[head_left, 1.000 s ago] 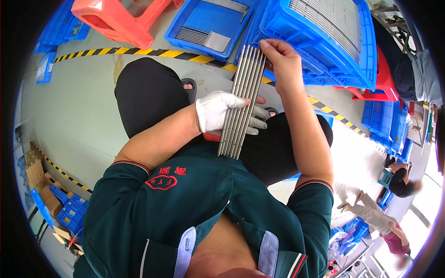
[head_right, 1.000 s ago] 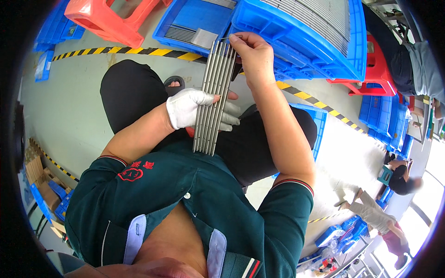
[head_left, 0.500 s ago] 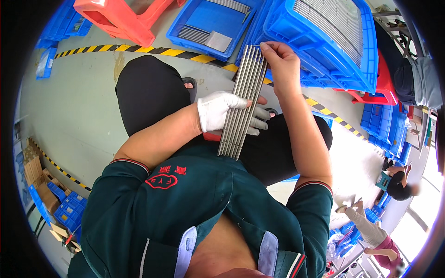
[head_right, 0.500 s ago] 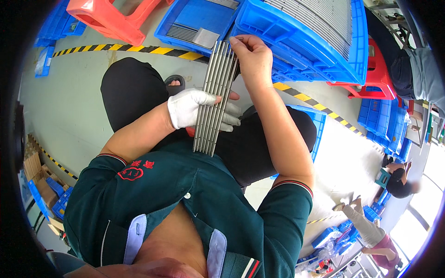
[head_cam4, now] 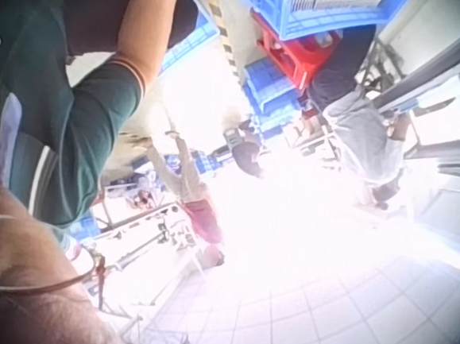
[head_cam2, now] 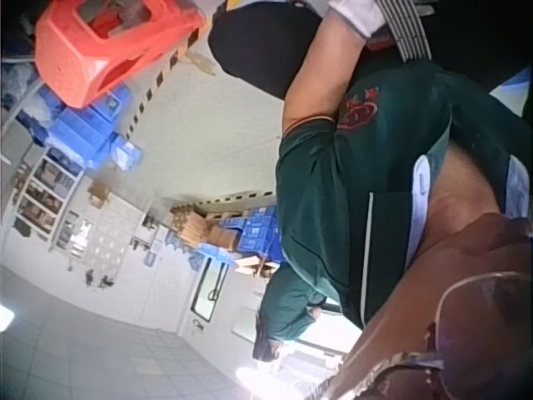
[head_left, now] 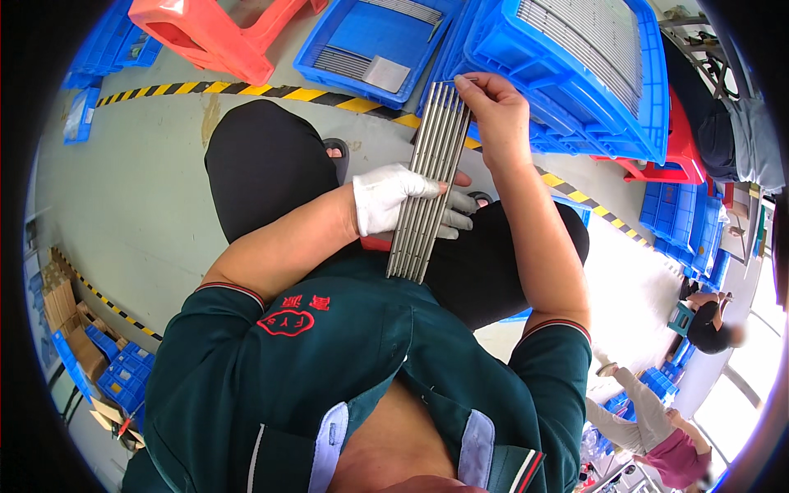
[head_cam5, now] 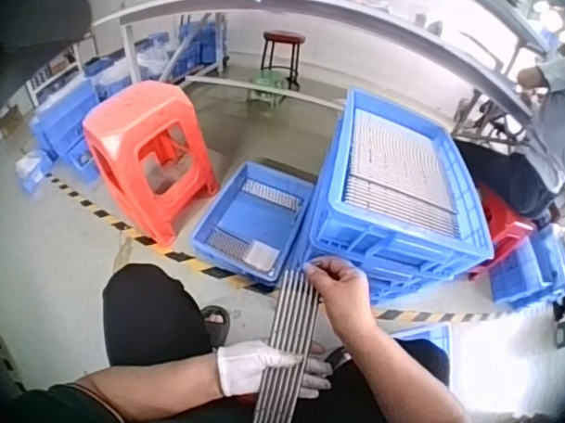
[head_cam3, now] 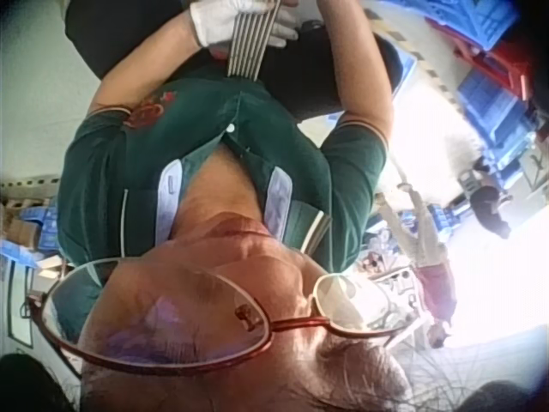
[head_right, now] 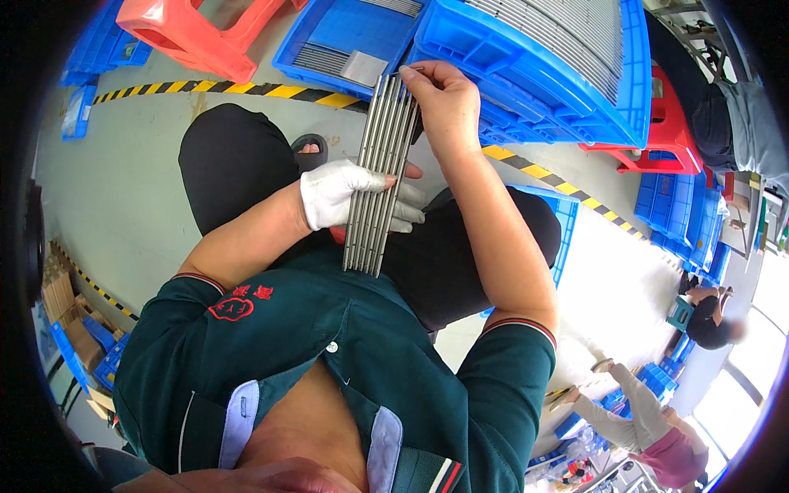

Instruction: The recorder is organizing and inspecting metal rods, placing them into a blue plastic crate.

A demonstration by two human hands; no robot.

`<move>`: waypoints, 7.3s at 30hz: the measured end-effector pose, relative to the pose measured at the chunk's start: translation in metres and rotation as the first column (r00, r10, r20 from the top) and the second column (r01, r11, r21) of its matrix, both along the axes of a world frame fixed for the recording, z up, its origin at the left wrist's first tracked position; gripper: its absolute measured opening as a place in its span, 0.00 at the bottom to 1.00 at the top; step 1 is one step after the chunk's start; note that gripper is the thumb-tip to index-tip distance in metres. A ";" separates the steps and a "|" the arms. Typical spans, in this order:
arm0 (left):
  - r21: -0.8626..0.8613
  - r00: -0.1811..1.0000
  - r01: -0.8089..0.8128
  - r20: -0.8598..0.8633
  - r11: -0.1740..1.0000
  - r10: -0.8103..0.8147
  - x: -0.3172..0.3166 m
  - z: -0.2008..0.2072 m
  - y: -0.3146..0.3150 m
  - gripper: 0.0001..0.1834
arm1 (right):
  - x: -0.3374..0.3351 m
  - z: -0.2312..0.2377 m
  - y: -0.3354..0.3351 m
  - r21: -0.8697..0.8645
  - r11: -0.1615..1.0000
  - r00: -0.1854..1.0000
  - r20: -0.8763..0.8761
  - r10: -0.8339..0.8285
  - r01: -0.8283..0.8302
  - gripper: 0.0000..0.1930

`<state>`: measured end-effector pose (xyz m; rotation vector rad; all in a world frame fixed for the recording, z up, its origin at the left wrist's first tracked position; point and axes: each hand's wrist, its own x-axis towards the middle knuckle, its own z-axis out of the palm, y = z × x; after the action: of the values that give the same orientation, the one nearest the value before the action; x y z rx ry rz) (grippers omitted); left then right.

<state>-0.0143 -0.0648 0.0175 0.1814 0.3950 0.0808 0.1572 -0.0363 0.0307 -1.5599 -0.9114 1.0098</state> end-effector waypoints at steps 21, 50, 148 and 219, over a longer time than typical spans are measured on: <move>0.005 0.970 -0.236 -0.065 0.972 0.236 -0.007 -0.001 0.015 0.17 | -0.012 0.036 -0.041 -0.050 0.973 0.917 0.327 0.229 -0.225 0.07; 0.088 0.963 -0.183 -0.186 0.979 0.197 -0.004 0.001 0.016 0.12 | -0.016 0.037 -0.039 0.124 0.834 0.423 0.895 0.140 -0.537 0.07; 0.029 0.976 -0.218 0.018 0.976 0.217 -0.004 0.000 0.017 0.17 | -0.019 0.031 -0.039 0.066 0.960 0.867 0.449 0.215 -0.272 0.04; 0.119 0.980 -0.200 0.024 0.973 0.198 -0.001 -0.017 0.012 0.18 | -0.025 0.044 -0.036 0.292 0.808 0.655 0.742 0.146 -0.511 0.06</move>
<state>-0.0157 -0.0526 0.0003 0.2608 0.3960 0.3042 0.1322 -0.0722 0.0752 -1.3386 -1.8975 0.3298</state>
